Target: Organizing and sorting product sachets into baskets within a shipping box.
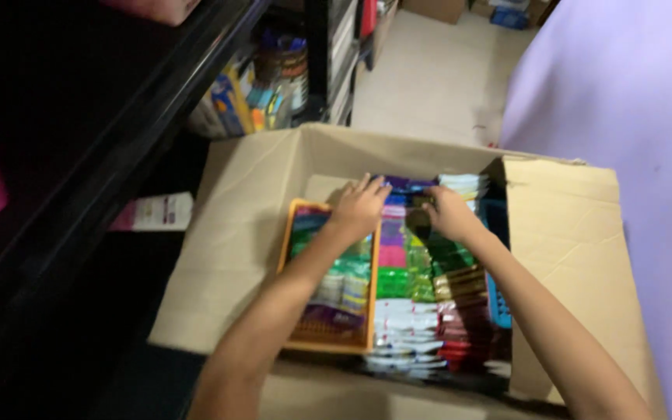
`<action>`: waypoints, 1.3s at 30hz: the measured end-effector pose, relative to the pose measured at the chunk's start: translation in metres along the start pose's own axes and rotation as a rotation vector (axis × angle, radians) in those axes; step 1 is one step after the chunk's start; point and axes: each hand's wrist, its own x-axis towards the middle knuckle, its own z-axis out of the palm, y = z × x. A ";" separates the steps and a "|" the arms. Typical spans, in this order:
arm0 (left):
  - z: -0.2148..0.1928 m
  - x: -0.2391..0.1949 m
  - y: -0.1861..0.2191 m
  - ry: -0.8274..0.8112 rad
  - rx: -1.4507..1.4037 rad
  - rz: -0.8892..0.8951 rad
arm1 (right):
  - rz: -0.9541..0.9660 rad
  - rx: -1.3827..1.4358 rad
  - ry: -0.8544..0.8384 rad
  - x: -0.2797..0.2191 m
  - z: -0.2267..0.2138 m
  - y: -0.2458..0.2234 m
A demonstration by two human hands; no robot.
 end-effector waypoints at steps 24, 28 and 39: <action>0.164 0.065 -0.077 -0.445 -0.391 -0.506 | -0.116 -0.158 -0.223 0.063 0.086 0.081; 0.161 0.066 -0.083 -0.444 -0.533 -0.566 | -0.089 -0.339 -0.216 0.068 0.074 0.058; 0.175 0.059 -0.105 -0.308 -0.609 -0.499 | 0.031 -0.033 -0.285 0.082 0.068 0.074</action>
